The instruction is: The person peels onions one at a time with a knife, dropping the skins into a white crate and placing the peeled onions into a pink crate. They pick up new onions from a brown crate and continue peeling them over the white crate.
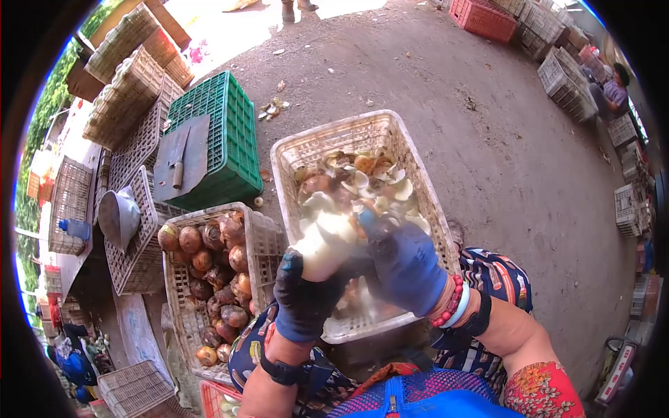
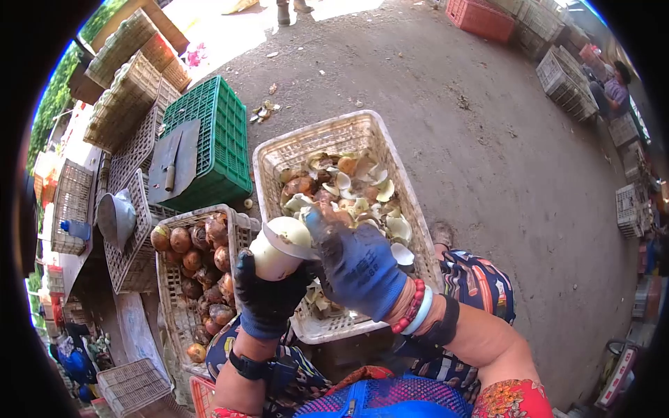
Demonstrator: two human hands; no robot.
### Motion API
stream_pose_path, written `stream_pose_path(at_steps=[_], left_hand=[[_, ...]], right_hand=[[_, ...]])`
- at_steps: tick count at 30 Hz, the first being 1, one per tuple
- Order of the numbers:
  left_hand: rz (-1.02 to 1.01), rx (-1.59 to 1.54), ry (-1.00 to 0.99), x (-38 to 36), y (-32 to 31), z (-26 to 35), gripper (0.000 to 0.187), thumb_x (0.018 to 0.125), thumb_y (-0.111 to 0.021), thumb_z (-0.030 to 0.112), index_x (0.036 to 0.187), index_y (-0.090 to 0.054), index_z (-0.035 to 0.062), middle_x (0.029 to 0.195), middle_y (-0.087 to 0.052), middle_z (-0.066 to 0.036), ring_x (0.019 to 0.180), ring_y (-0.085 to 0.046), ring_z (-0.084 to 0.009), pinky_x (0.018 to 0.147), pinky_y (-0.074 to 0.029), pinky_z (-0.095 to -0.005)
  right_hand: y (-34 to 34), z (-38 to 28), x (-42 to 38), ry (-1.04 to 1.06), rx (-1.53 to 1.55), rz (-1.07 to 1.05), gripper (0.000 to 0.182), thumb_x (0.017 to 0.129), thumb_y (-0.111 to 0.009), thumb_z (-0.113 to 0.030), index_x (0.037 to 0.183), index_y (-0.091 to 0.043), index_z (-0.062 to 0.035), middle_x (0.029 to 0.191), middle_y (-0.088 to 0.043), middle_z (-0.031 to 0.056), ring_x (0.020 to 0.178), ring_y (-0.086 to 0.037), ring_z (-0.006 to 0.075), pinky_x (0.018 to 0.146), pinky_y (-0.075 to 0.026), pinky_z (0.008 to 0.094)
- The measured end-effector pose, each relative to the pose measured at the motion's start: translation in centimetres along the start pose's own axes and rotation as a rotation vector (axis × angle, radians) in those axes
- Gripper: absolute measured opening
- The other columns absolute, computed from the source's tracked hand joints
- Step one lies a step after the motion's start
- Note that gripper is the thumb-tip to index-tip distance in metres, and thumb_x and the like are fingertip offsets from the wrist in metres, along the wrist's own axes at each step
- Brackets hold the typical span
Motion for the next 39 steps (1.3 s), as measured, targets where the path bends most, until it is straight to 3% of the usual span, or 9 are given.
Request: stream_pose_path(at_steps=[4, 6, 7, 9, 14, 18, 32, 36, 39], left_hand=[[0.18, 0.725, -0.094, 0.1, 1.1, 0.5, 0.09, 0.074, -0.069, 0.065, 0.139, -0.042, 0.0095, 0.13, -0.051, -0.018, 0.116, -0.053, -0.0359, 0.092, -0.047, -0.0469], [0.193, 0.608, -0.101, -0.1, 1.4, 0.5, 0.09, 0.074, -0.069, 0.065, 0.139, -0.042, 0.0089, 0.129, -0.051, -0.019, 0.114, -0.053, -0.036, 0.091, -0.048, -0.0464], [0.161, 0.195, -0.048, -0.2, 1.5, 0.2, 0.09, 0.074, -0.069, 0.066, 0.139, -0.043, 0.0088, 0.128, -0.052, -0.019, 0.113, -0.053, -0.0358, 0.09, -0.048, -0.0459], [0.16, -0.301, 0.015, -0.5, 0.6, -0.2, 0.089, 0.076, -0.068, 0.066, 0.139, -0.042, 0.0081, 0.126, -0.053, -0.022, 0.106, -0.056, -0.0354, 0.086, -0.051, -0.0449], [0.152, -0.358, 0.014, 1.0, 2.3, -0.8, 0.08, 0.078, -0.068, 0.061, 0.137, -0.047, 0.0102, 0.126, -0.055, -0.02, 0.105, -0.059, -0.0355, 0.087, -0.052, -0.0484], [0.137, -0.373, 0.006, 1.2, 1.7, -1.2, 0.066, 0.082, -0.068, 0.053, 0.13, -0.054, 0.0091, 0.123, -0.061, -0.013, 0.108, -0.059, -0.0312, 0.092, -0.05, -0.0483], [0.16, -0.212, -0.089, 1.3, 2.1, -1.2, 0.054, 0.092, -0.061, 0.045, 0.126, -0.055, 0.004, 0.11, -0.065, -0.01, 0.093, -0.064, -0.0241, 0.081, -0.054, -0.0394], [0.191, -0.234, -0.024, 1.4, 2.8, -1.3, 0.06, 0.088, -0.064, 0.049, 0.127, -0.054, 0.004, 0.111, -0.064, -0.013, 0.098, -0.063, -0.0276, 0.087, -0.053, -0.0422], [0.179, -0.366, -0.01, 1.9, 2.3, -1.2, 0.071, 0.082, -0.068, 0.055, 0.13, -0.053, 0.0046, 0.116, -0.062, -0.017, 0.102, -0.061, -0.0336, 0.093, -0.051, -0.0479]], right_hand=[[-0.5, 0.6, -0.1, 0.027, -0.036, 0.008, 0.074, 0.073, -0.072, -0.012, 0.14, -0.042, -0.001, 0.108, -0.064, 0.0188, 0.075, -0.064, 0.0348, 0.065, -0.05, 0.0429], [-3.8, 5.8, -1.1, -0.237, -0.282, -0.259, 0.064, 0.077, -0.068, -0.013, 0.136, -0.045, -0.0016, 0.108, -0.065, 0.0185, 0.076, -0.065, 0.034, 0.064, -0.051, 0.043], [-4.6, 8.3, -2.1, -0.367, -0.405, -0.394, 0.06, 0.078, -0.066, -0.014, 0.134, -0.047, -0.0018, 0.107, -0.065, 0.0183, 0.077, -0.066, 0.0337, 0.064, -0.052, 0.043], [-3.4, 10.0, -2.7, -0.514, -0.333, -0.327, 0.052, 0.082, -0.062, -0.014, 0.13, -0.049, -0.0022, 0.102, -0.066, 0.0183, 0.076, -0.067, 0.0334, 0.062, -0.053, 0.0446], [0.4, 5.2, -0.7, -0.251, -0.089, 0.118, 0.033, 0.086, -0.062, -0.01, 0.118, -0.055, -0.0047, 0.083, -0.065, 0.0179, 0.07, -0.065, 0.0362, 0.059, -0.053, 0.044], [-0.4, 1.6, 0.2, -0.062, 0.173, 0.088, 0.013, 0.081, -0.072, -0.007, 0.091, -0.064, -0.0061, 0.08, -0.064, 0.0129, 0.067, -0.064, 0.0334, 0.057, -0.051, 0.0394], [-3.2, 0.8, -0.7, -0.331, 0.483, 0.099, 0.017, 0.08, -0.077, -0.017, 0.085, -0.064, -0.0066, 0.077, -0.065, 0.0121, 0.065, -0.065, 0.0333, 0.056, -0.051, 0.0394], [-3.4, -6.4, 0.3, 0.169, 0.586, -0.447, 0.015, 0.081, -0.074, -0.016, 0.083, -0.062, -0.0075, 0.077, -0.063, 0.013, 0.069, -0.063, 0.0352, 0.061, -0.051, 0.0404], [-3.5, -6.5, -1.6, 0.191, 0.798, -0.68, 0.016, 0.084, -0.071, -0.02, 0.093, -0.066, -0.0079, 0.083, -0.065, 0.0151, 0.075, -0.065, 0.035, 0.065, -0.051, 0.0402]])
Point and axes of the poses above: each hand's wrist, its own x-axis towards the middle knuckle, its own y-axis out of the back of the hand, z = x × y, the point moved 10 cm from there along x, towards the middle knuckle
